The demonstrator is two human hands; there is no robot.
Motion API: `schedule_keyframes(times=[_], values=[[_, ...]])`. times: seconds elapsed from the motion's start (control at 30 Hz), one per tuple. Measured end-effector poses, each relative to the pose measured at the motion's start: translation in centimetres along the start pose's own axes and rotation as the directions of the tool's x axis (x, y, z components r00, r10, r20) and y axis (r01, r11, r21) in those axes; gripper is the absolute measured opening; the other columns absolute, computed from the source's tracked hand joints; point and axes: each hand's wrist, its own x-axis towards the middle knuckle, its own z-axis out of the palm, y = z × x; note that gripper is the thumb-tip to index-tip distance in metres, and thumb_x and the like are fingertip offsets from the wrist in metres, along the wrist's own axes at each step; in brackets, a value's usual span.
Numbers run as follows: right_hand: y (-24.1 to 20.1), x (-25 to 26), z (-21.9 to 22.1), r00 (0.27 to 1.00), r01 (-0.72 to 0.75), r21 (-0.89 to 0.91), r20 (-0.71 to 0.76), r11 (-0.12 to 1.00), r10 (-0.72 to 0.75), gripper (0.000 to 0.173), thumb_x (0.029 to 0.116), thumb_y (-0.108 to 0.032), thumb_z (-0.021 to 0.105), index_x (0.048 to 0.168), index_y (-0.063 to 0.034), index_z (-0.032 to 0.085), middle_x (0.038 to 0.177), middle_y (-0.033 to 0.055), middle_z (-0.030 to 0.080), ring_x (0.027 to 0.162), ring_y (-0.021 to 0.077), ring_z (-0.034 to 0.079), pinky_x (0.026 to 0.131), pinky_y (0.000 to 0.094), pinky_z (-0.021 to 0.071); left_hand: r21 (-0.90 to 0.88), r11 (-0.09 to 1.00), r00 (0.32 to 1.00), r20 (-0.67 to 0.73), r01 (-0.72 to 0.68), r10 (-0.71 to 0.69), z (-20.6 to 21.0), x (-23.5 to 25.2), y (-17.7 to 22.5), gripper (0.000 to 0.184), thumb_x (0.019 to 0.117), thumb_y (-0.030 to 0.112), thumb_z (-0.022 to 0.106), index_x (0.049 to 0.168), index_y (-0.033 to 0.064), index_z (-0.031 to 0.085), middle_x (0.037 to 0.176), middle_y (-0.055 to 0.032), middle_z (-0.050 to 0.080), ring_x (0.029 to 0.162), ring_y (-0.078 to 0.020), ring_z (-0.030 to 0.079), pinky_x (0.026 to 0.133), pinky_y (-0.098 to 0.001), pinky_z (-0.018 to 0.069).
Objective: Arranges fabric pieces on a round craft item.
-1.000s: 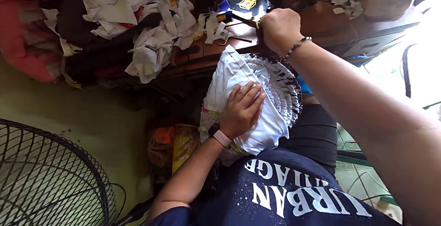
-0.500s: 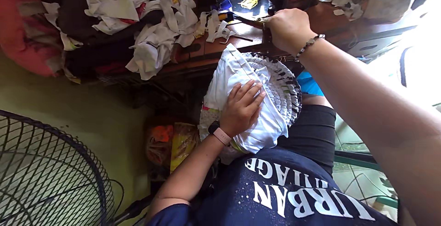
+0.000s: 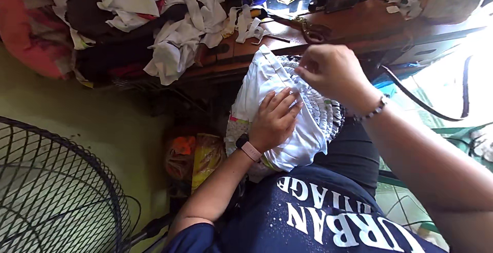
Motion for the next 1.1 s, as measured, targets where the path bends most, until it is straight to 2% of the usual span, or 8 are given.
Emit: schedule_keyframes(times=[0.07,0.17,0.27,0.37,0.5,0.67,0.83,1.1], values=[[0.3,-2.4,0.3,1.0,-0.021,0.058,0.014,0.998,0.02,0.024,0.0972,-0.032,0.065,0.095,-0.008,0.069,0.079,0.0094,0.065,0.076,0.0301,0.065,0.067,0.058,0.0507,-0.025,1.0,1.0,0.0,0.003,-0.003,-0.2,0.1,-0.1,0.033,0.0993,0.025,0.058,0.127,0.0129,0.073,0.144,-0.0106,0.061,0.144,-0.0306,0.046,0.123,-0.053,0.03],[1.3,-5.0,0.9,0.999,-0.051,0.108,0.008,0.993,0.05,0.022,0.0969,-0.031,0.066,0.092,-0.0105,0.07,0.078,0.0048,0.065,0.073,0.0238,0.064,0.065,0.0527,0.0508,-0.067,0.998,1.0,0.009,0.004,-0.003,-0.6,0.2,0.0,0.036,0.098,0.026,0.062,0.13,0.013,0.071,0.145,-0.0115,0.06,0.145,-0.0313,0.046,0.122,-0.0535,0.0303],[1.4,-6.7,1.5,0.999,-0.044,0.098,-0.007,0.994,0.045,0.02,0.0964,-0.029,0.068,0.09,-0.011,0.072,0.082,0.0047,0.067,0.073,0.0229,0.065,0.063,0.0506,0.052,-0.123,0.992,0.999,0.025,0.037,-0.034,-1.5,0.7,0.2,0.039,0.0987,0.028,0.061,0.134,0.0123,0.069,0.145,-0.0121,0.06,0.143,-0.0305,0.047,0.12,-0.0526,0.034],[1.1,-7.5,2.1,0.999,-0.041,0.068,-0.006,0.997,0.042,0.022,0.0952,-0.031,0.068,0.089,-0.0111,0.073,0.081,0.0044,0.065,0.07,0.0237,0.062,0.059,0.0499,0.0499,-0.169,0.983,0.997,-0.018,0.071,-0.075,-2.6,1.9,0.1,0.037,0.1001,0.025,0.059,0.131,0.0092,0.07,0.143,-0.0147,0.06,0.139,-0.0306,0.051,0.116,-0.05,0.04],[0.4,-7.7,2.6,0.998,-0.022,0.008,-0.055,1.0,0.022,0.026,0.0931,-0.032,0.07,0.085,-0.0078,0.072,0.083,0.0093,0.066,0.081,0.0303,0.065,0.067,0.0537,0.0515,-0.148,0.983,0.994,-0.022,0.105,-0.109,-4.1,3.9,-0.7,0.037,0.0991,0.019,0.056,0.132,0.0059,0.069,0.144,-0.0155,0.059,0.139,-0.0315,0.05,0.113,-0.0491,0.0406],[0.2,-7.6,3.3,0.997,-0.013,-0.018,-0.077,1.0,0.012,0.026,0.092,-0.033,0.073,0.089,-0.0072,0.072,0.087,0.0104,0.068,0.089,0.0323,0.066,0.073,0.0536,0.0529,-0.115,0.989,0.995,0.012,0.097,-0.096,-3.0,5.3,-3.0,0.035,0.0992,0.013,0.055,0.131,0.0109,0.071,0.14,-0.0116,0.063,0.139,-0.0339,0.05,0.111,-0.0528,0.0429],[0.0,-7.4,3.7,0.998,0.011,-0.006,-0.063,1.0,-0.011,0.015,0.0901,-0.021,0.076,0.088,-0.0073,0.071,0.087,0.0097,0.069,0.09,0.0324,0.066,0.075,0.0532,0.0531,-0.104,0.99,0.995,0.046,0.091,-0.086,-2.4,6.5,-4.5,0.041,0.0995,0.004,0.046,0.13,0.0142,0.071,0.139,-0.0072,0.066,0.14,-0.0326,0.051,0.11,-0.0533,0.0437],[0.1,-7.5,3.6,0.997,0.009,0.102,-0.08,0.995,-0.001,0.013,0.0911,-0.02,0.072,0.086,-0.0082,0.07,0.083,0.0067,0.067,0.084,0.0269,0.065,0.072,0.0487,0.0525,-0.107,0.994,0.986,0.167,0.009,0.009,-3.0,8.3,-6.1,0.038,0.0966,0.002,0.051,0.123,0.0163,0.075,0.131,-0.0093,0.069,0.139,-0.0354,0.051,0.111,-0.0561,0.0421]])
